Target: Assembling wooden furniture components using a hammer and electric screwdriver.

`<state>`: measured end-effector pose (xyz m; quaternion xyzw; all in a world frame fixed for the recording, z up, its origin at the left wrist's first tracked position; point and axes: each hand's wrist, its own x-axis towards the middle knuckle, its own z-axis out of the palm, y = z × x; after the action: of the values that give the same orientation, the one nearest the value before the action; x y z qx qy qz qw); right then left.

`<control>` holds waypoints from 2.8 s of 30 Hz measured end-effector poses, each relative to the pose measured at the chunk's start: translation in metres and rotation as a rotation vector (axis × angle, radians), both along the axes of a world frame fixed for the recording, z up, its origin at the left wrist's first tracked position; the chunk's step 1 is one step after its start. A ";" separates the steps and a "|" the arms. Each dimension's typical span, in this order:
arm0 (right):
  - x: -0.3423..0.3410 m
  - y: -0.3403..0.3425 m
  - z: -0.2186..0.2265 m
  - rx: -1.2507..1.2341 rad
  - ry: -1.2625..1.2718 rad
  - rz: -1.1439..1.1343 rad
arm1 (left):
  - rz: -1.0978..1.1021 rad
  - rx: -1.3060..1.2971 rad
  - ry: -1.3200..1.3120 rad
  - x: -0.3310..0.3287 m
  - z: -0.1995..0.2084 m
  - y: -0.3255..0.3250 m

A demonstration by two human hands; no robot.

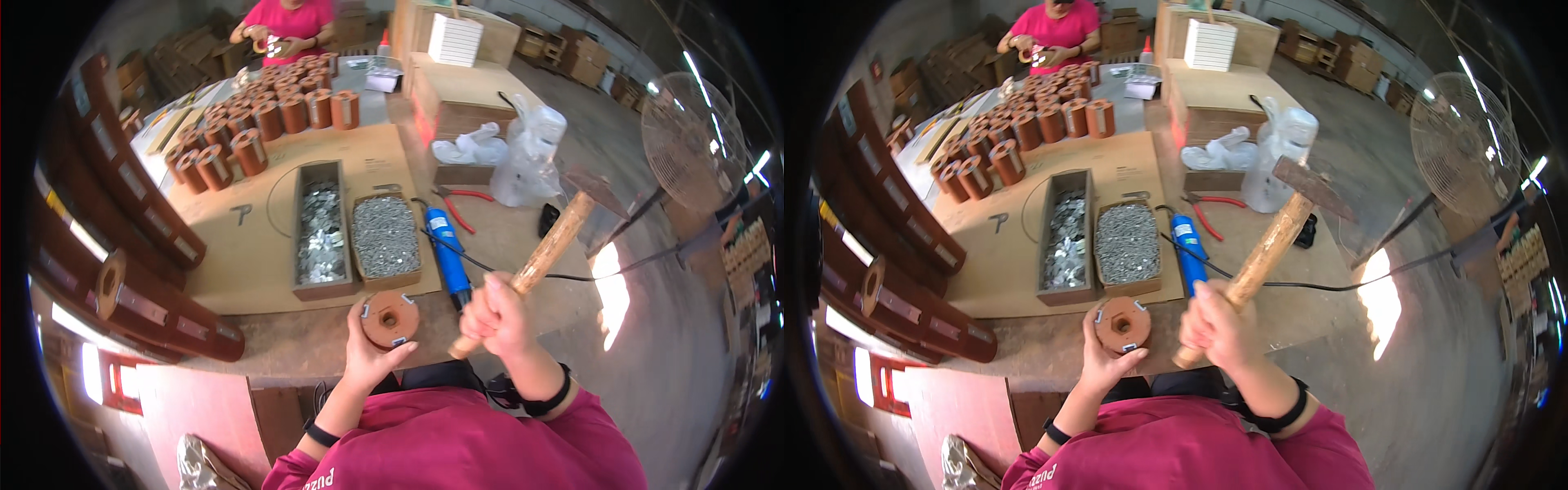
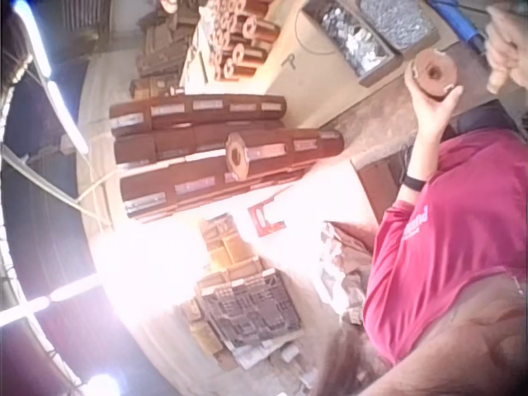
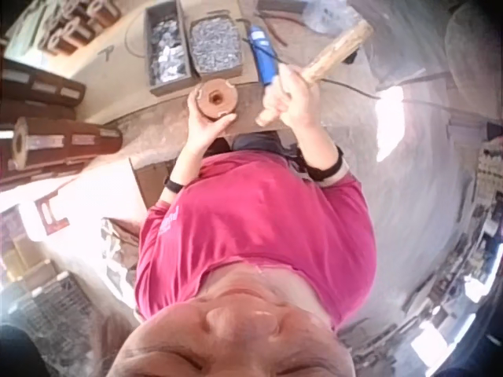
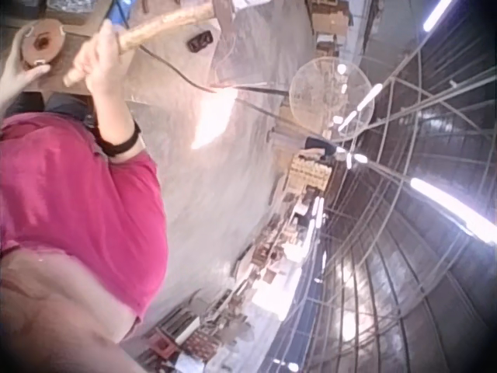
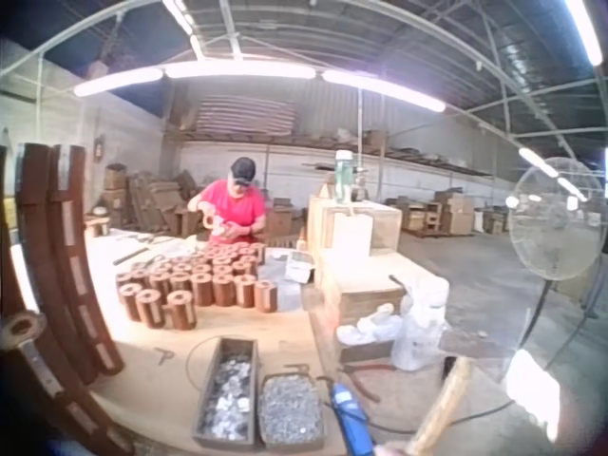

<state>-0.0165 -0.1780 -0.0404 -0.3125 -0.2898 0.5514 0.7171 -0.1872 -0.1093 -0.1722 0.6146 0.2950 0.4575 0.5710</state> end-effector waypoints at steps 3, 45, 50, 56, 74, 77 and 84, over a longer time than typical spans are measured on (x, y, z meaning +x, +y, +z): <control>0.033 -0.048 -0.015 -0.410 -0.117 -0.045 | -0.065 -0.142 -0.076 -0.001 0.026 -0.003; 0.181 -0.021 -0.138 -0.466 -1.942 -0.974 | 0.000 0.033 -0.012 -0.026 0.027 0.005; 0.081 -0.065 -0.082 -0.847 -1.433 0.075 | 0.283 0.191 -0.010 -0.035 0.052 0.045; 0.028 0.001 -0.068 -0.208 -1.608 -0.235 | 0.364 0.165 0.025 -0.031 0.078 0.123; 0.077 0.078 -0.099 -0.615 -1.220 -0.270 | 0.016 0.547 1.348 -0.020 0.062 0.165; 0.068 0.059 -0.084 -0.528 -0.625 -0.245 | 0.061 0.506 1.312 -0.021 0.064 0.162; 0.051 0.029 -0.091 -0.284 0.183 0.081 | 0.213 0.346 0.997 -0.020 0.076 0.148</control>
<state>0.0348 -0.1490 -0.1318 -0.3472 -0.1551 0.6415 0.6662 -0.2069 0.0389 -0.0964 0.8089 0.5114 0.2078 0.2026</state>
